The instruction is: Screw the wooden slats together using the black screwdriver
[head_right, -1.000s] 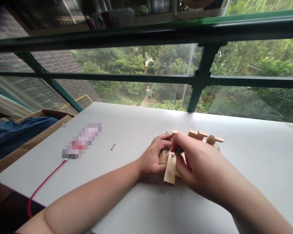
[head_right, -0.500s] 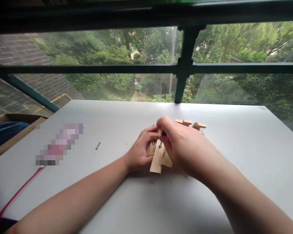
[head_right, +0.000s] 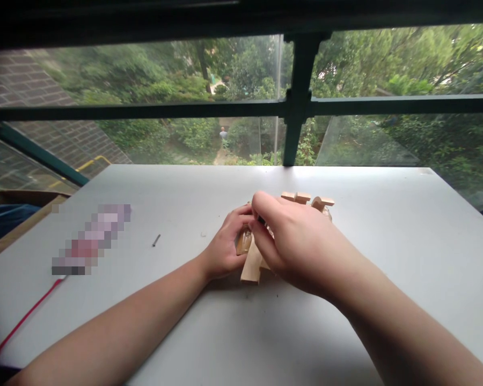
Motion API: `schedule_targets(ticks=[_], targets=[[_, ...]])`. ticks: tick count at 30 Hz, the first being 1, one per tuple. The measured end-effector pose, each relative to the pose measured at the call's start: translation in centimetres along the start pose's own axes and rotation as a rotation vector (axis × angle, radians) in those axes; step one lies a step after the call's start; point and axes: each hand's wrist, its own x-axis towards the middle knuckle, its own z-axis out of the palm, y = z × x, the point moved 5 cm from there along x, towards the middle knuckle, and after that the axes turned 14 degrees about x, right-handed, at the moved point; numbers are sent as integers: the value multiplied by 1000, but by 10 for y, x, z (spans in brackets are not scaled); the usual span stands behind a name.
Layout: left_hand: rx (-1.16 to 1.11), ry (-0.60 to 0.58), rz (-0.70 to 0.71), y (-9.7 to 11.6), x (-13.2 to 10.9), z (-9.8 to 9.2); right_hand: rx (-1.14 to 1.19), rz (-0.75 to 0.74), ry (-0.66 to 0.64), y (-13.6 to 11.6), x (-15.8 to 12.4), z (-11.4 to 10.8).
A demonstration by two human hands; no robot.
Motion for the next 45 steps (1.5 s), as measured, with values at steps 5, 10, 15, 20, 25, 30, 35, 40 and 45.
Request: schedule_targets(ticks=[5, 10, 15, 20, 25, 30, 35, 40, 45], targets=[[12, -28, -23, 0, 1, -1, 82, -60, -76, -5, -3, 2], [5, -28, -10, 2, 0, -2, 61, -3, -24, -1, -3, 0], [-1, -15, 1, 1, 0, -2, 41, 28, -34, 1, -3, 2], [-7, -12, 9, 0, 0, 0, 8, 67, 45, 6, 1, 0], [-11, 1, 8, 0, 0, 0, -5, 32, 71, 9, 3, 0], [-20, -14, -6, 0, 0, 0, -11, 46, 81, 9, 3, -1], [-27, -1, -9, -1, 0, 1, -28, 73, 80, 8, 3, -2], [-35, -13, -13, -1, 0, 1, -20, 85, 89, 10, 5, -2], [-52, -17, -7, -1, 0, 0, -48, 104, 125, 12, 3, -3]])
